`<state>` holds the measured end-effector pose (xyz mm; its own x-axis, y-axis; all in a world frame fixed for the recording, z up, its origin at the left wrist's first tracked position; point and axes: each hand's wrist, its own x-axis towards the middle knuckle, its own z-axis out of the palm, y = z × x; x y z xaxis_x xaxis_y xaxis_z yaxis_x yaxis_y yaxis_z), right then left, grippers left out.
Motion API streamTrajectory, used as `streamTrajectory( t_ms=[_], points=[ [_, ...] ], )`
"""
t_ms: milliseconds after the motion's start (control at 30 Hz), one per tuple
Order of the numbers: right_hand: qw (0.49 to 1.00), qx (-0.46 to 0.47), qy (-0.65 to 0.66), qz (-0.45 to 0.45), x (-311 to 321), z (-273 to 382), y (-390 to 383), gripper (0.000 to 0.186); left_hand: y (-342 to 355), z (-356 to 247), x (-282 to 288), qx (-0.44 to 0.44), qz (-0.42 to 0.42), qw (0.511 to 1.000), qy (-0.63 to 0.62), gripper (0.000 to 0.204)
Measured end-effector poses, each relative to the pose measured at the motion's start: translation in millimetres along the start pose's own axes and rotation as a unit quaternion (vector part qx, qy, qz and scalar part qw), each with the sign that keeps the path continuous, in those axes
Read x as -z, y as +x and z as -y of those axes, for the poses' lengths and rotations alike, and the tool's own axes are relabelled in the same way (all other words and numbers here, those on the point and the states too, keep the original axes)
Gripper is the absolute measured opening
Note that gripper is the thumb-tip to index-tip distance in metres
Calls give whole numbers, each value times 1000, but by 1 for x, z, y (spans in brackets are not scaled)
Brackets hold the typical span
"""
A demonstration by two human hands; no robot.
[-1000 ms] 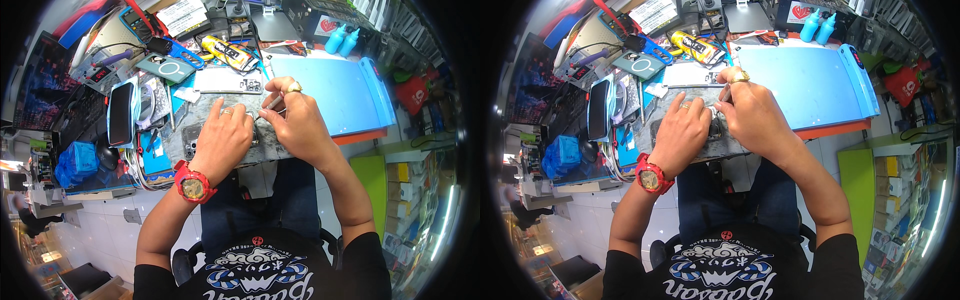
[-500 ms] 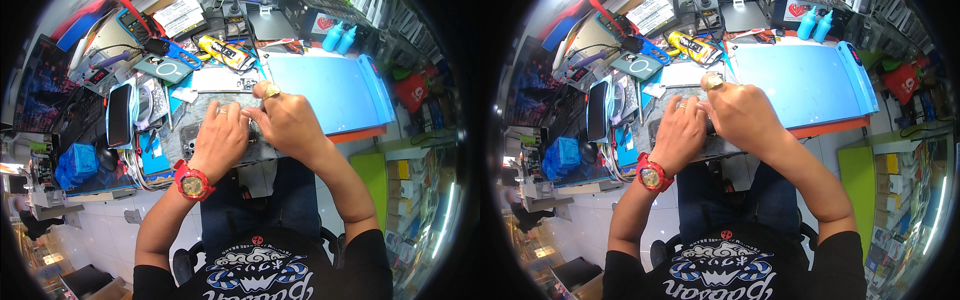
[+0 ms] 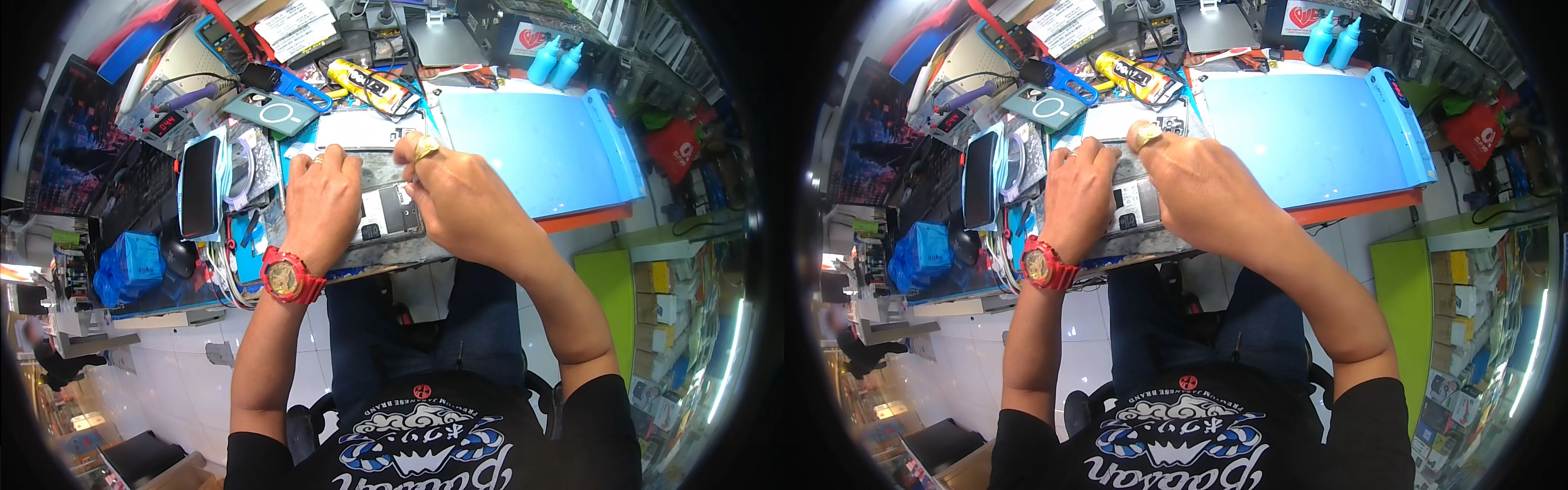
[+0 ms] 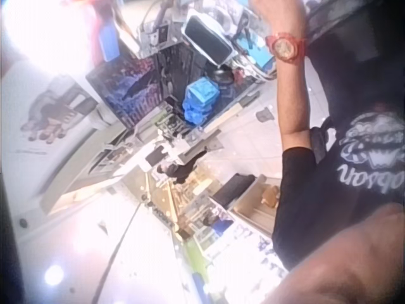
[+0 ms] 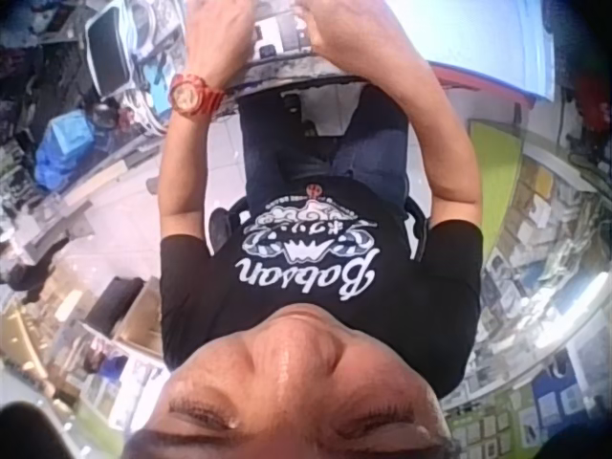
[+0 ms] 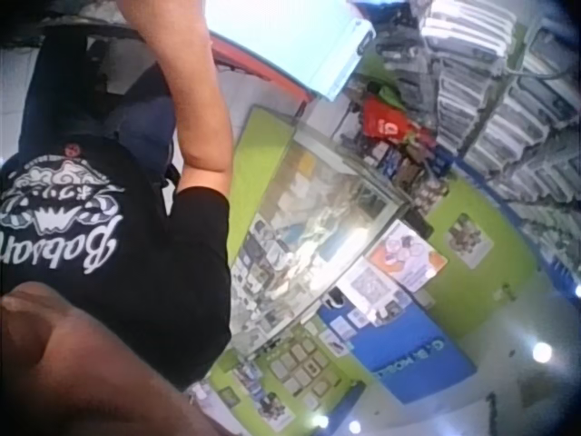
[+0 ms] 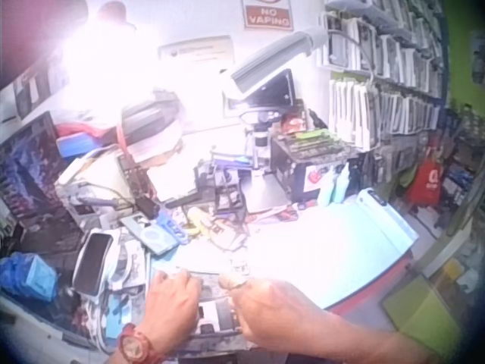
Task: The person unscrews and removes a small internal component from a mobile phone using a screwdriver and a pry tool, then tests the screen by swiping and tapping before re-attaching a connector.
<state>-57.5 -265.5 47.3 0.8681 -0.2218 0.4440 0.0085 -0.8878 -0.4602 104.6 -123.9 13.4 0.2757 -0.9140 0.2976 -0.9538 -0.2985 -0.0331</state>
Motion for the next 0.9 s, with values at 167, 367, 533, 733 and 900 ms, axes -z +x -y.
streamTrajectory(
  t_ms=[167, 367, 533, 733, 900],
  points=[
    [999, -24, 18, -13, -4, -3, -2, 16, -15, -4, 8, 36, -74, 996, -23, 25],
    [999, -35, -12, -11, 0, -1, -1, 24, -34, -34, 15, 8, -48, 994, -94, 8],
    [999, -37, -30, -15, 3, -1, -1, 28, -35, -37, 7, 10, -55, 992, -109, 6],
    [999, 8, 31, -38, -1, -8, -4, 29, -32, -40, 8, 2, -65, 992, -104, 8],
    [999, 0, 26, -31, 0, -8, -3, 29, -29, -40, 10, 3, -51, 992, -113, 6]
  ],
)
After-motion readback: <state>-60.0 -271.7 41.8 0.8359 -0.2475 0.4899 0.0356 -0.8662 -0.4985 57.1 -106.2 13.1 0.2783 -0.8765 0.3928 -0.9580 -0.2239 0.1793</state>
